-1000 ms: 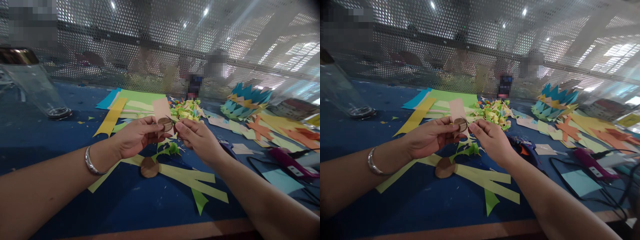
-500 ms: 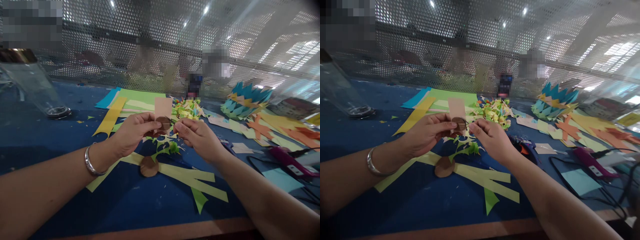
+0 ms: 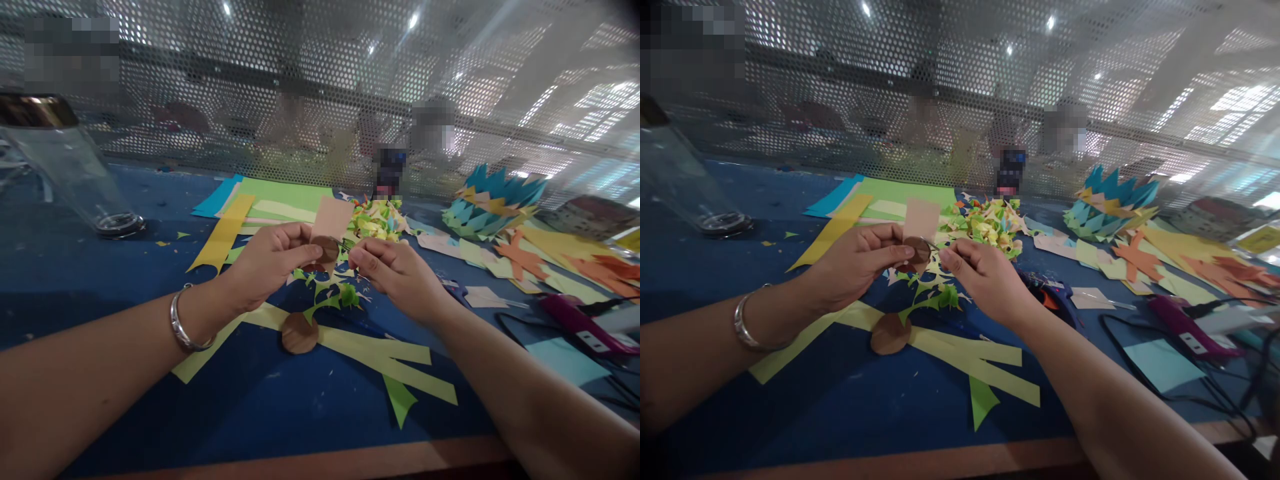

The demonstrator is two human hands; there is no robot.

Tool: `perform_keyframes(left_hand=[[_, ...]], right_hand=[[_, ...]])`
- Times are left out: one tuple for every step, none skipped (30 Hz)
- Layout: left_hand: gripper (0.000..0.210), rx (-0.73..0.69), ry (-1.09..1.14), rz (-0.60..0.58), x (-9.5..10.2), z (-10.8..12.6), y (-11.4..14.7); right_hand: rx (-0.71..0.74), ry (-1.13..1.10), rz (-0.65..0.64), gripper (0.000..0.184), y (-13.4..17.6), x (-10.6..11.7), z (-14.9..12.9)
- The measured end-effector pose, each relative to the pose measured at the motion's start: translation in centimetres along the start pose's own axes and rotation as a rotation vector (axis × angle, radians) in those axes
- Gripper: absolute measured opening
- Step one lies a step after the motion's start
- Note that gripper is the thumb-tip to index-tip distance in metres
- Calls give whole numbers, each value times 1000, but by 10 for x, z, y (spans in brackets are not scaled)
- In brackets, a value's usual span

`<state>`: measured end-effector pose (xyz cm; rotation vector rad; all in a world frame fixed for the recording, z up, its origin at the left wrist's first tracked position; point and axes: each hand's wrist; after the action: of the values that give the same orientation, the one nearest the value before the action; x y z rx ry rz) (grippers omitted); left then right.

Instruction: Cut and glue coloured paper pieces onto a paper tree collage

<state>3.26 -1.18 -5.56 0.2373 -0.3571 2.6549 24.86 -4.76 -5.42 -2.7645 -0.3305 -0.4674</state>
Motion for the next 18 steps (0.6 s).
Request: perform_keyframes(left_hand=[[5, -5, -1, 1, 0, 0, 0], [5, -9, 4, 4, 0, 0, 0], [4, -13, 13, 9, 0, 0, 0], [3, -16, 24, 17, 0, -1, 0], [5, -18, 32, 23, 0, -1, 0], [9, -22, 36, 27, 0, -2, -1], [12, -26, 35, 32, 0, -3, -1], [15, -31, 31, 39, 0, -3, -1], [18, -36, 23, 46, -1, -4, -1], [19, -39, 15, 53, -1, -4, -1], [20, -42, 13, 62, -1, -4, -1], [20, -43, 15, 71, -1, -4, -1], [20, -39, 17, 76, -1, -4, -1], [21, -34, 20, 78, -1, -3, -1], [23, -28, 24, 78, -1, -2, -1], [27, -20, 24, 75, -1, -1, 0], [30, -11, 19, 71, -1, 1, 0], [33, -3, 9, 65, -1, 2, 1]], right_hand=[[0, 15, -2, 40, 0, 0, -1], [0, 33, -3, 40, 0, 0, -2], [0, 51, -1, 40, 0, 0, -2], [0, 67, 1, 40, 0, 0, -3], [-1, 80, 3, 40, 1, 0, -4], [-2, 89, 6, 40, 1, 0, -5], [-2, 94, 10, 40, 1, 0, -5], [-1, 95, 13, 40, 1, 1, -5], [3, 92, 15, 41, 1, 1, -5], [6, 84, 15, 41, 1, 1, -4], [8, 68, 15, 41, 1, 1, -4], [7, 48, 15, 41, 1, 1, -3], [2, 25, 14, 41, 1, 1, -1], [-5, 0, 14, 41, 0, 1, 0], [-14, -23, 14, 41, 0, 1, 1], [-23, -44, 12, 41, 0, 1, 2], [-32, -63, 11, 41, -1, 1, 3], [-36, -80, 11, 41, -1, 1, 4]])
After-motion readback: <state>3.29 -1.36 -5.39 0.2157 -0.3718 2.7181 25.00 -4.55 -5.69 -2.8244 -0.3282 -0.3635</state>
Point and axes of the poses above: each hand's wrist, its own y-axis away from the middle knuckle, its own x-axis out of the back of the hand, z = x × y, and after that the axes turned 15 degrees about -y, right-handed
